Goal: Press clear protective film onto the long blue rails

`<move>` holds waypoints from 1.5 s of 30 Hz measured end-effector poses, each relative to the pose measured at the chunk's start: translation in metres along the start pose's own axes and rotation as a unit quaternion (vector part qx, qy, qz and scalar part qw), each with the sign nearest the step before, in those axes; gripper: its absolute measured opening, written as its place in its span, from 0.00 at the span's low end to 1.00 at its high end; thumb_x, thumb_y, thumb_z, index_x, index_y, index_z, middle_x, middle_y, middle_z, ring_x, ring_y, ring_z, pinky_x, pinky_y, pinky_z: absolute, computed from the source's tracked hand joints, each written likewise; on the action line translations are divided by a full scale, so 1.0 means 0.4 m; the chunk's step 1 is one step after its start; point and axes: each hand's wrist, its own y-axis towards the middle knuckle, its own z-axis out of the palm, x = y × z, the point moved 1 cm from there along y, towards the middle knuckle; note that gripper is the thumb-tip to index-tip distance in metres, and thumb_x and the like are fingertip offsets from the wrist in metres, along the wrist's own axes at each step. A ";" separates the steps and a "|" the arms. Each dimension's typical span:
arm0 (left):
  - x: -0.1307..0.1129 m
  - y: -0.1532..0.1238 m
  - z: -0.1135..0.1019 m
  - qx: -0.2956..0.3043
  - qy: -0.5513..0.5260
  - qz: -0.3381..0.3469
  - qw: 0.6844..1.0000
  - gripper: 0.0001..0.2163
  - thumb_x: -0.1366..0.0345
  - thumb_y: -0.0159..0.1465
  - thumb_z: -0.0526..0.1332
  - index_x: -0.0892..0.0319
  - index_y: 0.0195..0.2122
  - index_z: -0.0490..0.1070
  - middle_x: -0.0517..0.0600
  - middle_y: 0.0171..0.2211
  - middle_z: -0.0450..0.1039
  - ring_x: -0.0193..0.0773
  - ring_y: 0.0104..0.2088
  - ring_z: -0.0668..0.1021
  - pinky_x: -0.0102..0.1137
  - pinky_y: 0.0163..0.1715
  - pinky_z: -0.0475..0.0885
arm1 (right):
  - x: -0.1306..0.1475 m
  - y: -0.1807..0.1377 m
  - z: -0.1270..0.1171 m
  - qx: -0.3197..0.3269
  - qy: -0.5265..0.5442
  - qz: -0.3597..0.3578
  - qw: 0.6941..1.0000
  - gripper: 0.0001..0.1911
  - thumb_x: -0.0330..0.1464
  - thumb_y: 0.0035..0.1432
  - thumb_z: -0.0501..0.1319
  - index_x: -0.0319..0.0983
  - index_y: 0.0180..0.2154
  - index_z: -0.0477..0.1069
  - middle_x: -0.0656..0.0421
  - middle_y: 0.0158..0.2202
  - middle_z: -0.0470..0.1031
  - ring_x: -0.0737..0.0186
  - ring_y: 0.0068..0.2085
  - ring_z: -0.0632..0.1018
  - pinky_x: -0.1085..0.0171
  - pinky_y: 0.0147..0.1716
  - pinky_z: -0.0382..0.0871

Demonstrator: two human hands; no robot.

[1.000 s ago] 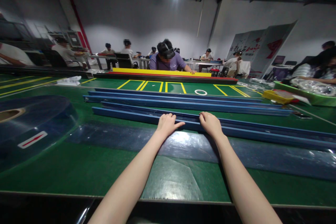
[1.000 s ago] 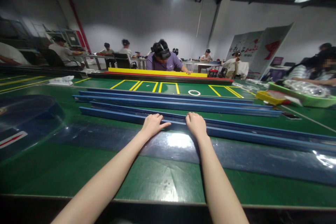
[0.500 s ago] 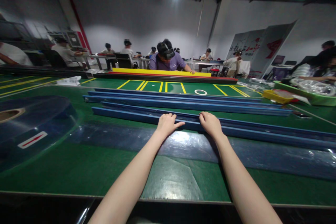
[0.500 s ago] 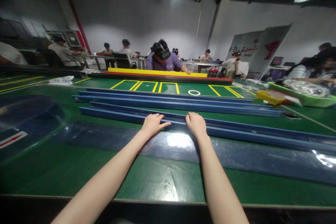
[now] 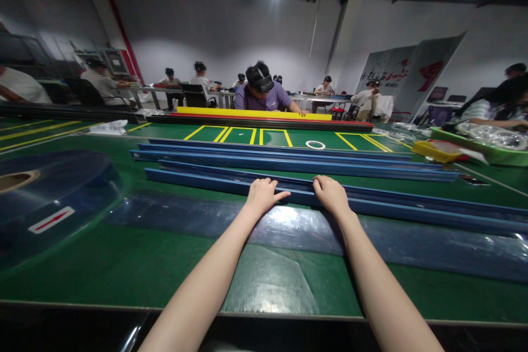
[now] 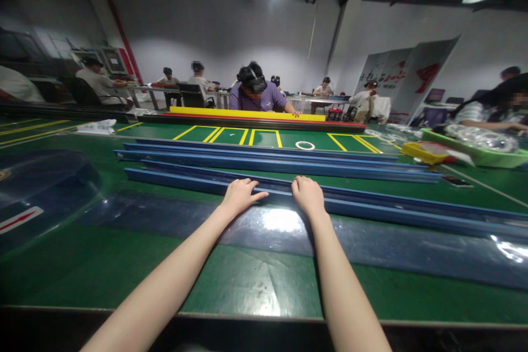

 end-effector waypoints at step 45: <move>0.002 -0.010 0.015 -0.073 -0.005 0.048 0.996 0.20 0.48 0.61 0.51 0.60 0.32 0.69 0.52 0.33 0.74 0.41 0.36 0.74 0.34 0.36 0.59 | 0.089 -0.005 0.026 -0.088 -0.046 -0.063 0.993 0.19 0.34 0.61 0.44 0.39 0.30 0.72 0.56 0.33 0.77 0.63 0.33 0.75 0.66 0.32 0.56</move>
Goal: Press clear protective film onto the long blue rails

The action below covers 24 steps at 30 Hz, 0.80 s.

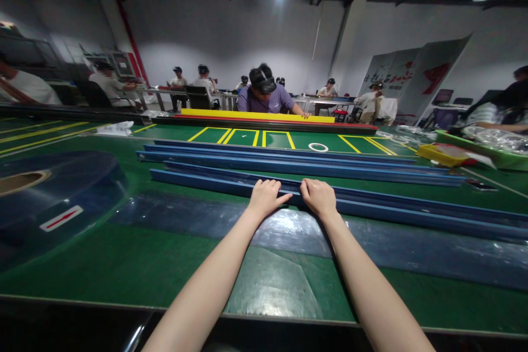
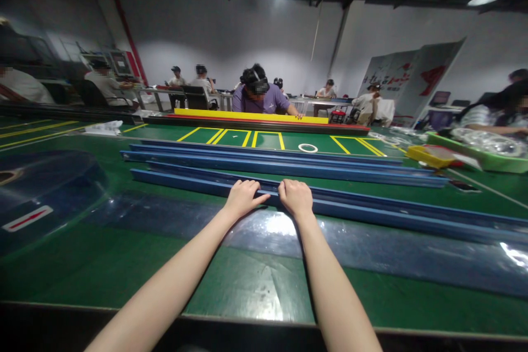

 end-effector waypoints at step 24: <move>-0.001 0.000 -0.006 0.005 0.027 -0.041 0.999 0.20 0.52 0.64 0.47 0.60 0.31 0.74 0.54 0.33 0.74 0.42 0.37 0.73 0.35 0.36 0.59 | -0.095 -0.022 -0.015 -0.002 -0.037 0.076 0.996 0.18 0.35 0.59 0.47 0.39 0.28 0.72 0.56 0.28 0.76 0.63 0.29 0.74 0.66 0.26 0.51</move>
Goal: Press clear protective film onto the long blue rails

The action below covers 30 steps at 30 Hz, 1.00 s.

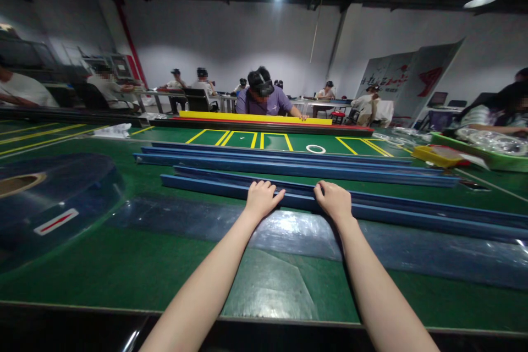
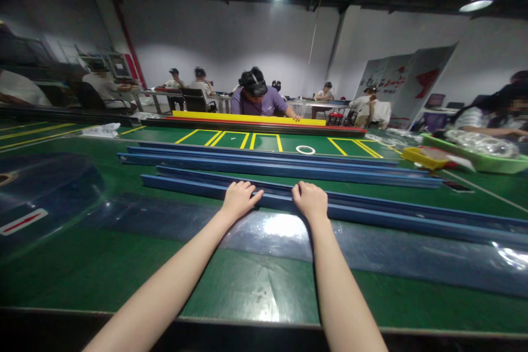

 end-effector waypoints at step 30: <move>0.028 -0.002 -0.039 0.043 0.001 0.031 0.999 0.19 0.49 0.63 0.49 0.59 0.32 0.71 0.52 0.35 0.73 0.41 0.38 0.73 0.33 0.36 0.60 | 0.049 0.008 -0.012 0.081 0.045 -0.078 0.993 0.18 0.34 0.61 0.45 0.39 0.41 0.72 0.55 0.40 0.76 0.62 0.41 0.73 0.65 0.39 0.58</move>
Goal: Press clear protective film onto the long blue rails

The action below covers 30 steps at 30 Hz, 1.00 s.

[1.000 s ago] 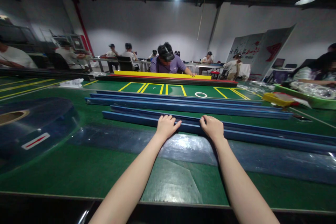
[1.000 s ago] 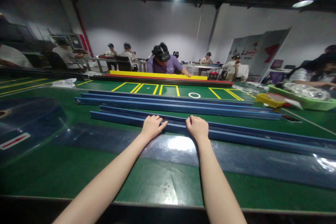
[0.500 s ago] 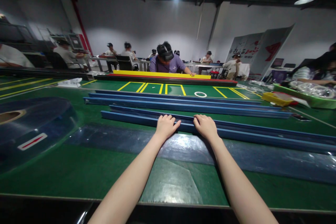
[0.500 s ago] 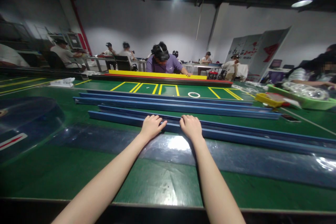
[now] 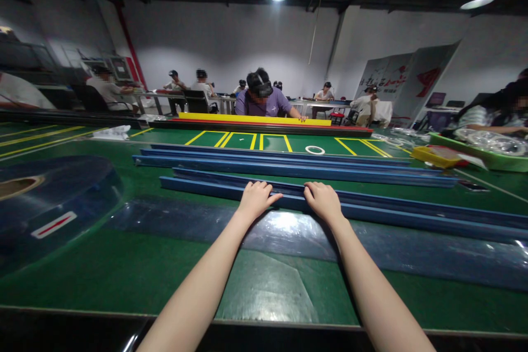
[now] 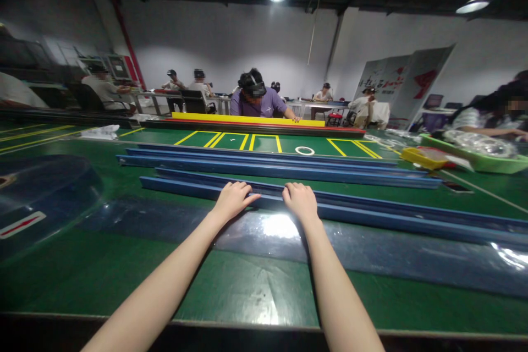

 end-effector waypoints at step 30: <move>0.042 -0.028 0.024 -0.030 0.028 0.017 0.999 0.20 0.47 0.59 0.53 0.60 0.33 0.70 0.54 0.36 0.71 0.44 0.40 0.71 0.35 0.37 0.58 | 0.026 -0.002 0.011 -0.106 0.047 -0.033 0.993 0.17 0.32 0.61 0.45 0.36 0.42 0.71 0.53 0.43 0.74 0.61 0.45 0.71 0.66 0.45 0.57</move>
